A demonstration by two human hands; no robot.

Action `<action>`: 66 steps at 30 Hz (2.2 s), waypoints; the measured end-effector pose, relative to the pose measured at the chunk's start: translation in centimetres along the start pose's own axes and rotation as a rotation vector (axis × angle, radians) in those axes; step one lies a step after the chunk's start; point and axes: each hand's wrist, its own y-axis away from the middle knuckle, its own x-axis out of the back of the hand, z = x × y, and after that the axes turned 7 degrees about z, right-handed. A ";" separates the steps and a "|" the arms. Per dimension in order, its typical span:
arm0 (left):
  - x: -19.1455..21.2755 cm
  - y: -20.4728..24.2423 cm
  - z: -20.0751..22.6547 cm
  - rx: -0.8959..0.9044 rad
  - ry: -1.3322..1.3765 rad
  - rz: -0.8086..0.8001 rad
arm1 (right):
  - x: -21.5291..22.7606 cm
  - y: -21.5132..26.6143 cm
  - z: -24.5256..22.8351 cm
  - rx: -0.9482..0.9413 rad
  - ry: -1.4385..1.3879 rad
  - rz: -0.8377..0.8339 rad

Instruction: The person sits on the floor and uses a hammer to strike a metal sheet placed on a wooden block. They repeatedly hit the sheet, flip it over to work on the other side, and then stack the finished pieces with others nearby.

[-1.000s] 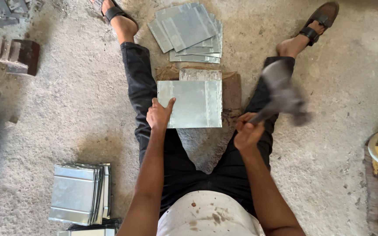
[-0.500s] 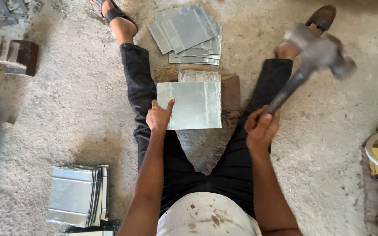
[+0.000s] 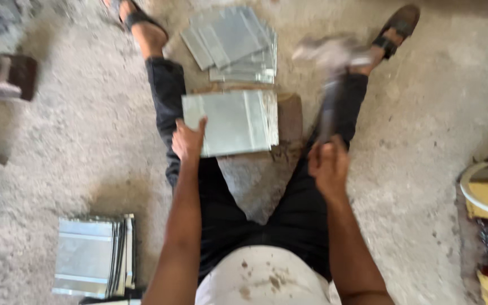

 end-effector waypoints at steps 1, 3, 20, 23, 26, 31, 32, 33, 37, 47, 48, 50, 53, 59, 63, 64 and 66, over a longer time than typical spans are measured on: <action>0.0 -0.1 -0.1 0.018 -0.006 -0.007 | 0.3 0.2 -1.6 0.108 0.076 0.056; 0.1 -0.9 0.6 0.006 0.007 0.024 | 0.0 -0.2 -2.8 0.274 -0.048 0.041; -2.4 -1.5 0.2 -0.033 -0.115 0.121 | 3.0 4.7 2.4 -0.043 0.247 0.115; -2.7 -1.4 0.0 -0.033 -0.151 0.106 | 2.3 5.1 3.6 0.116 0.083 0.118; -2.8 -1.8 0.2 -0.054 -0.163 0.110 | 1.6 5.3 7.0 0.146 0.407 0.060; -2.4 -1.9 0.3 -0.046 -0.148 0.126 | 0.6 4.4 8.0 -0.055 0.666 -0.066; -2.4 -2.0 0.4 -0.041 -0.126 0.110 | 0.6 4.8 7.2 -0.093 0.632 -0.010; -2.3 -2.2 0.6 -0.035 -0.105 0.095 | 0.7 4.8 6.7 -0.130 0.596 0.046; -2.0 -1.8 0.9 -0.012 -0.104 0.100 | -0.9 5.0 8.4 0.032 0.485 0.096; -2.0 -1.3 0.4 -0.006 -0.084 0.082 | 1.3 6.1 7.6 -0.093 0.588 0.082; -2.0 -1.7 0.6 -0.006 -0.073 0.087 | 0.8 5.6 8.2 -0.049 0.529 0.104; -1.9 -2.0 1.0 -0.006 -0.068 0.090 | 0.6 4.8 9.3 0.004 0.621 0.001; -2.0 -2.0 0.8 0.016 -0.061 0.077 | 1.5 3.3 9.3 -0.074 0.732 -0.086; -2.5 -2.9 0.4 0.033 -0.054 0.113 | 0.7 6.3 9.0 -0.073 0.619 0.032; -3.1 -2.8 0.1 0.022 -0.049 0.116 | -0.2 4.6 10.3 0.011 0.813 -0.122; -3.1 -3.0 0.1 0.023 -0.040 0.130 | -0.1 3.9 9.7 0.009 0.784 -0.121; -3.2 -2.9 0.2 0.009 -0.047 0.156 | 0.3 2.9 7.7 0.008 0.722 -0.126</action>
